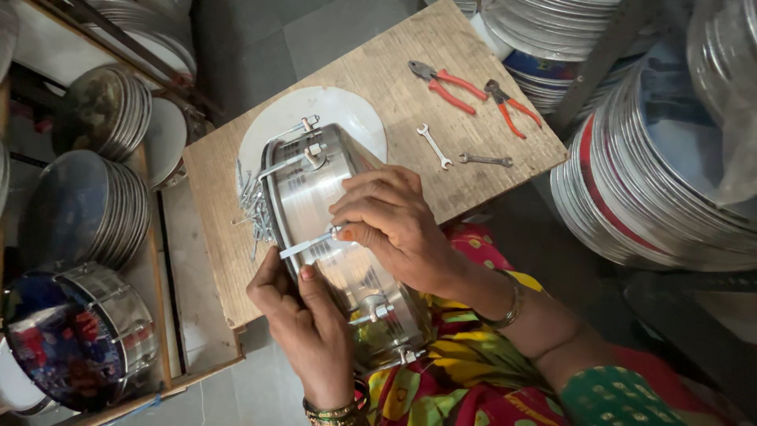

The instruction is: The person assembles a drum by placing a metal rim onto a shell and then inserting and tightening several bolts using a wrench and a pair of pliers.

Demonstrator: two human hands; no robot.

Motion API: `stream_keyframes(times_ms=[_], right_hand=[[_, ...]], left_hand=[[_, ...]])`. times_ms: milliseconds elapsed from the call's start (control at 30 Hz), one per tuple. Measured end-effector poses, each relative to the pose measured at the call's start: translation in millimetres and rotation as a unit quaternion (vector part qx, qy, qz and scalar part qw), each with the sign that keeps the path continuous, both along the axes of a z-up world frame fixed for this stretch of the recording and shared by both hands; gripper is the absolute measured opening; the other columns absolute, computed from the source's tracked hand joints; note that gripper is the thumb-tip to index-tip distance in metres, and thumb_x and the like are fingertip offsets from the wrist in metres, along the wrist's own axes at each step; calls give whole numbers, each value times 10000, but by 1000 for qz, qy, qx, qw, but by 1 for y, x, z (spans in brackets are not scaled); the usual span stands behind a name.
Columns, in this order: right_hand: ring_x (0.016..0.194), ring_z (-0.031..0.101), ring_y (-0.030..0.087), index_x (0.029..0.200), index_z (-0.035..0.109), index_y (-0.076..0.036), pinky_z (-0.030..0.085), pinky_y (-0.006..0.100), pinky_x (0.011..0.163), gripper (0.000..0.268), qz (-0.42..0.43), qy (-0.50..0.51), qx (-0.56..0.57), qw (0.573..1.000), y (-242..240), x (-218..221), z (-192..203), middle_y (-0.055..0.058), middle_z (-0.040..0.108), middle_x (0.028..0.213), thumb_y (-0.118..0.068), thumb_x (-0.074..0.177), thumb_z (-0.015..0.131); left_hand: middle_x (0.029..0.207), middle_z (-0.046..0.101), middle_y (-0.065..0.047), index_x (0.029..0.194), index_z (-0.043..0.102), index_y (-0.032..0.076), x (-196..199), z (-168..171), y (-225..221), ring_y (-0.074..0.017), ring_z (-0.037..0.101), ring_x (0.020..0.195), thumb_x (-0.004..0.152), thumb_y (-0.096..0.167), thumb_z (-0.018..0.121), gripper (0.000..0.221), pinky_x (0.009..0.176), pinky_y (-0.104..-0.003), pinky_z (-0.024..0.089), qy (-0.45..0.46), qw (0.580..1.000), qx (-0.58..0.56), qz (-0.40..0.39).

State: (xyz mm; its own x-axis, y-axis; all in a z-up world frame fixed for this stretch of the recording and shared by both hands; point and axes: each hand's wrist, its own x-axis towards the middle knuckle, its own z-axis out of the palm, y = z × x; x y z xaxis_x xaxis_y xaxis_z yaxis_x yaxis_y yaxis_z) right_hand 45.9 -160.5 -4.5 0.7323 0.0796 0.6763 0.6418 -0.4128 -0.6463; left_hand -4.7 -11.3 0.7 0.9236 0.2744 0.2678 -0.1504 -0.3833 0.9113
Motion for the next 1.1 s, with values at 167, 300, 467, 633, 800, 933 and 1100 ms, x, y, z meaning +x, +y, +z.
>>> stream_keyframes(times_ms=[167,300,467,633,800,933,1100], right_hand=[[1260,616,227,1037,723,-79,404,402,1121,122,17,6,28,999,-1,3,-4,22,711,1163,-111,924,757],[1319,588,256,1174,682,-37,471,391,1151,221,60,29,101,993,-24,16,-37,98,647,1326,-81,958,701],[1130,664,291,1194,664,-52,576,372,925,247,-74,238,135,959,-92,70,-151,121,641,1234,-123,959,639],[1077,639,401,1183,717,-65,501,486,946,260,-270,252,-205,907,-159,87,-228,175,696,1135,-71,958,588],[1197,597,338,1246,634,-74,376,623,1067,335,-252,289,-330,863,-161,80,-250,140,670,1193,-225,947,646],[1332,509,326,1407,539,-69,255,685,1133,597,-276,236,-377,852,-145,61,-258,163,578,1389,-402,924,651],[1449,367,382,1481,451,-38,152,682,1143,778,-256,226,-350,872,-131,31,-263,232,456,1522,-509,892,640]], left_hand=[[1094,599,-100,1380,404,-78,5,0,0,-84,550,779,1085,60,514,344,648,-256,491,-88,993,84,-11],[857,587,-76,1373,418,-56,7,2,-1,-74,478,602,1065,84,517,352,513,-253,415,-9,1000,22,7],[955,583,-62,1373,417,-57,6,2,-1,-63,472,625,1056,82,510,358,507,-238,417,-16,1000,-3,4],[871,574,-51,1386,418,-49,10,-1,-5,-49,473,633,1074,93,516,356,528,-226,417,-22,1000,-10,-16],[866,582,-29,1434,423,-46,16,6,-9,-40,461,615,1074,103,494,396,517,-221,409,-13,999,4,-37],[792,549,-11,1444,427,-43,21,11,-12,-41,458,585,1073,116,510,413,499,-225,405,-5,999,12,-37],[732,529,8,1446,427,-39,25,15,-14,-43,456,570,1075,123,513,414,492,-228,389,3,999,15,-39]])
